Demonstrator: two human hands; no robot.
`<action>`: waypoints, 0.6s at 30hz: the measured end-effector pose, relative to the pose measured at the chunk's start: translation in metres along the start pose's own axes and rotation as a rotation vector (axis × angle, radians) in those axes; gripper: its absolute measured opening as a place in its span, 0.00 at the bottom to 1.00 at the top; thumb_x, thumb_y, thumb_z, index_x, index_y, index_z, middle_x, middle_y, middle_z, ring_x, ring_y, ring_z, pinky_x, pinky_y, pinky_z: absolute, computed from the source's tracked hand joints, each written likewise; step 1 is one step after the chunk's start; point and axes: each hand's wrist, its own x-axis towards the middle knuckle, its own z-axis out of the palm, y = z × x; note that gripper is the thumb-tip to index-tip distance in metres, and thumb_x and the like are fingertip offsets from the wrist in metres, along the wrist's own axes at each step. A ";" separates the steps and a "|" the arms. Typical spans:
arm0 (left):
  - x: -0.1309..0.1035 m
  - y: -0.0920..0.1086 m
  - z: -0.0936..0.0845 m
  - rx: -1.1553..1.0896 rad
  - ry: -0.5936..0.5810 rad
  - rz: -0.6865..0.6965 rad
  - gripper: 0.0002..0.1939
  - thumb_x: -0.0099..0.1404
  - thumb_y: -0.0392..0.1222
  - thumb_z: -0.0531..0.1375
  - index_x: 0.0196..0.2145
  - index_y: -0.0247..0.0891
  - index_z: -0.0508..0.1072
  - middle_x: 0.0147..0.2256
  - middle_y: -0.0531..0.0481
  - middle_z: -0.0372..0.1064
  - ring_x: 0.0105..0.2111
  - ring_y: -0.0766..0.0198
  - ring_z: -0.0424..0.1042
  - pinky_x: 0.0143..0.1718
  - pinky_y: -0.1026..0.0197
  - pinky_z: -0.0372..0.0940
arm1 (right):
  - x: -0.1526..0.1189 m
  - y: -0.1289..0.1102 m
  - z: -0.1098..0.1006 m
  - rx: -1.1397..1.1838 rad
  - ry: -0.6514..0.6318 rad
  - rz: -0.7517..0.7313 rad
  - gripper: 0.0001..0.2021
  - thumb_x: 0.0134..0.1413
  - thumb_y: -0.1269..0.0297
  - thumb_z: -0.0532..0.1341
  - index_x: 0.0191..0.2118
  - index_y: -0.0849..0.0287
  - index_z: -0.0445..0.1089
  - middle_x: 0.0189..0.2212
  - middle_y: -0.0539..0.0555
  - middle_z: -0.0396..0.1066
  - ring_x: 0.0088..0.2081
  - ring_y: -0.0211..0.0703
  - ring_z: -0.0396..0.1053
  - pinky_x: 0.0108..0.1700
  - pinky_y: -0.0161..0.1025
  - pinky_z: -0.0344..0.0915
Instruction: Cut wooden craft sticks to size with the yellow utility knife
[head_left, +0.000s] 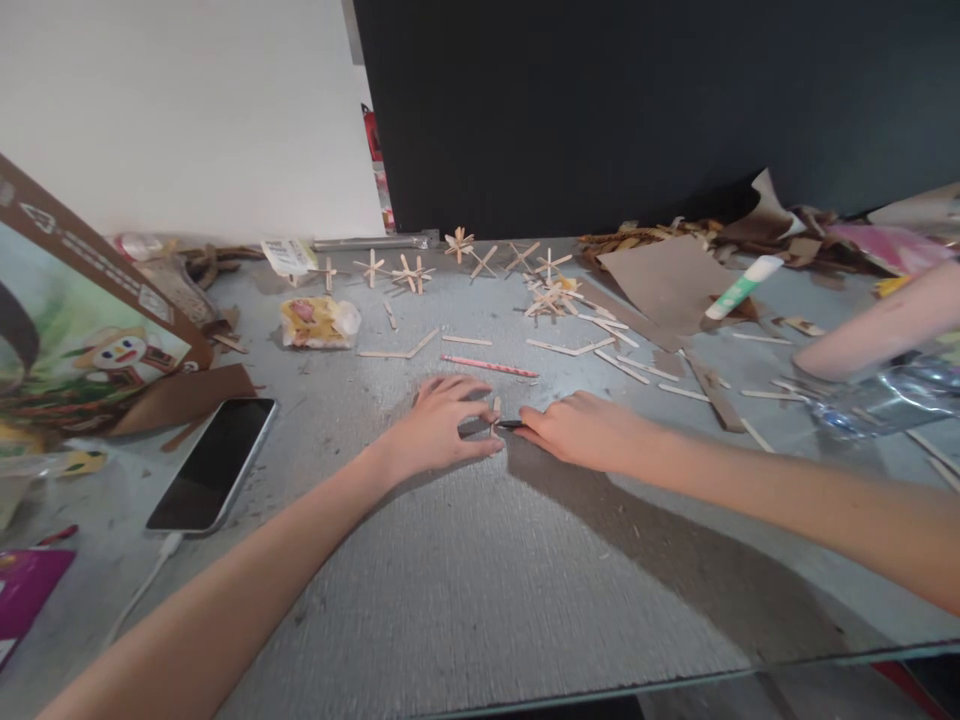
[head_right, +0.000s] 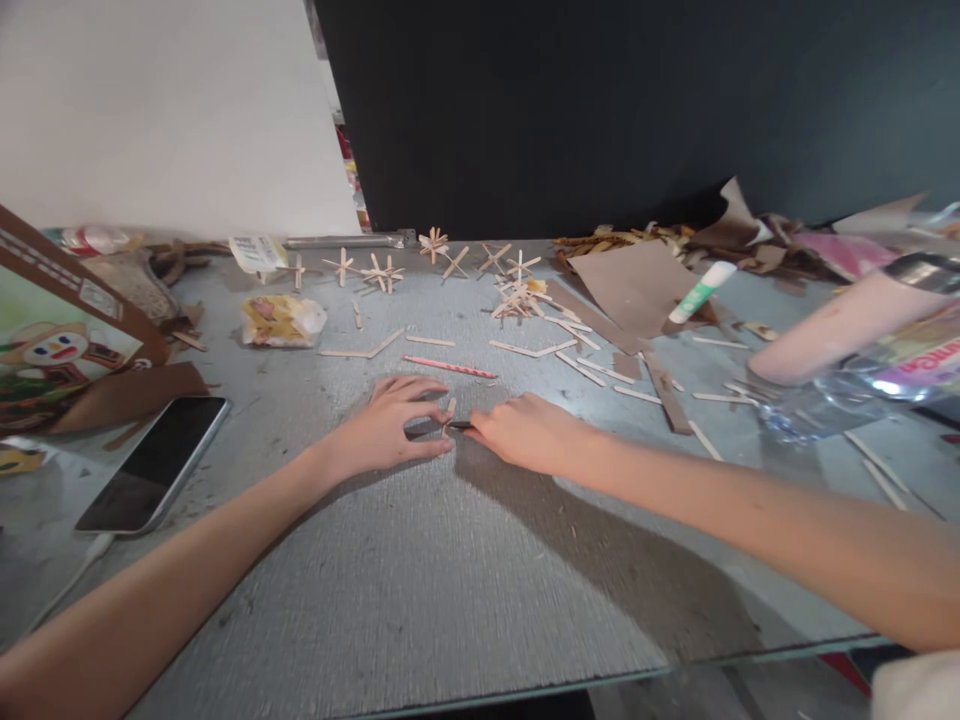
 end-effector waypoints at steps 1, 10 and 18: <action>0.000 0.000 0.000 0.000 -0.001 -0.001 0.12 0.66 0.55 0.67 0.41 0.47 0.81 0.63 0.47 0.69 0.66 0.45 0.62 0.68 0.39 0.49 | 0.001 -0.001 -0.002 -0.003 -0.013 0.002 0.17 0.76 0.58 0.52 0.45 0.61 0.76 0.26 0.58 0.78 0.29 0.50 0.77 0.29 0.39 0.54; 0.000 0.000 0.001 0.007 -0.005 -0.011 0.11 0.65 0.53 0.68 0.40 0.46 0.80 0.63 0.47 0.69 0.67 0.46 0.61 0.68 0.39 0.50 | 0.003 -0.007 -0.005 -0.037 -0.070 0.023 0.19 0.77 0.58 0.50 0.48 0.62 0.76 0.28 0.61 0.79 0.33 0.54 0.80 0.29 0.41 0.55; 0.001 0.000 -0.001 0.024 -0.013 -0.002 0.12 0.67 0.54 0.67 0.41 0.45 0.80 0.64 0.47 0.69 0.67 0.46 0.61 0.68 0.39 0.51 | 0.000 -0.015 0.000 0.013 -0.077 0.100 0.19 0.78 0.58 0.49 0.51 0.62 0.75 0.31 0.63 0.80 0.36 0.57 0.81 0.32 0.41 0.62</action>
